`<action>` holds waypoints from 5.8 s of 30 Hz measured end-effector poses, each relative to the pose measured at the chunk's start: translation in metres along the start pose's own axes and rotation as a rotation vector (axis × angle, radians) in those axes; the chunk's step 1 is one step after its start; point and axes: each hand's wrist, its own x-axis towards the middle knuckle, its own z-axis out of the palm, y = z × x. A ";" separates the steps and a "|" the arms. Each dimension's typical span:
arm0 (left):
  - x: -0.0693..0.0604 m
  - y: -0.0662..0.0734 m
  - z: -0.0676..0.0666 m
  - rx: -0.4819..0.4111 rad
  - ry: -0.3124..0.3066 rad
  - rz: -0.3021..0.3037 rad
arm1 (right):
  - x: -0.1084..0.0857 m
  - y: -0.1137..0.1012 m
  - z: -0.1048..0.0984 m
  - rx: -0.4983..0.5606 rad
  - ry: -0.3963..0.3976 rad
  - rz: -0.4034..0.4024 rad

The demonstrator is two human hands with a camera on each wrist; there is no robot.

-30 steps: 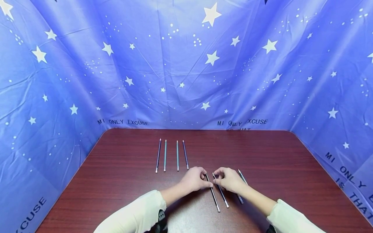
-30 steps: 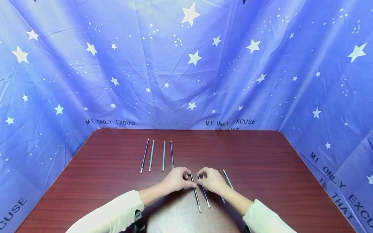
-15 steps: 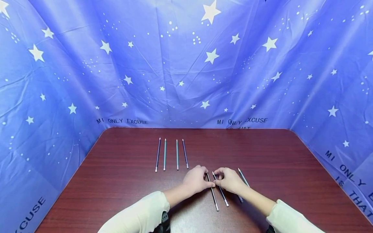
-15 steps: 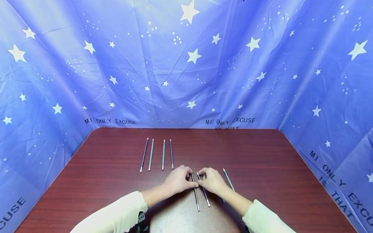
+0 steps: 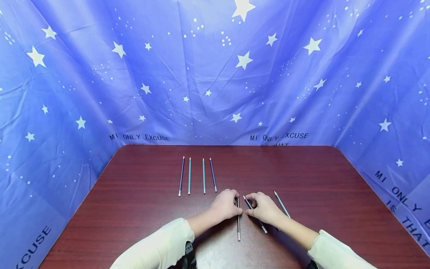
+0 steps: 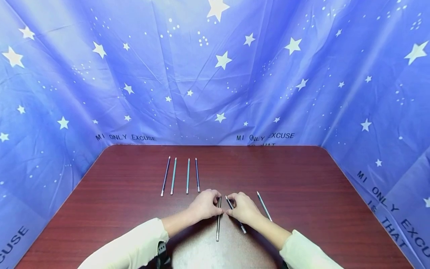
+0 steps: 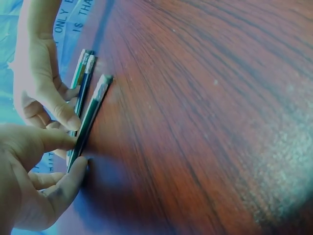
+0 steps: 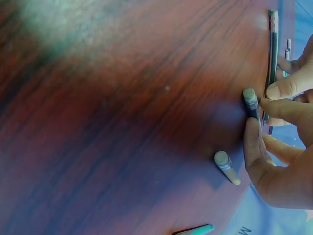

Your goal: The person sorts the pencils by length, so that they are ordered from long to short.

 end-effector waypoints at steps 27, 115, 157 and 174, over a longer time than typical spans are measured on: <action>-0.004 -0.010 0.007 -0.647 -0.033 -0.156 | -0.005 -0.003 0.000 0.090 -0.040 0.027; 0.012 -0.022 -0.017 -1.206 0.134 -0.305 | 0.002 -0.004 -0.016 0.772 -0.014 0.248; 0.065 -0.043 -0.030 -1.124 0.307 -0.379 | 0.003 -0.005 -0.013 0.780 -0.019 0.232; 0.089 -0.049 -0.021 -1.033 0.353 -0.405 | 0.001 -0.006 -0.015 0.800 -0.063 0.185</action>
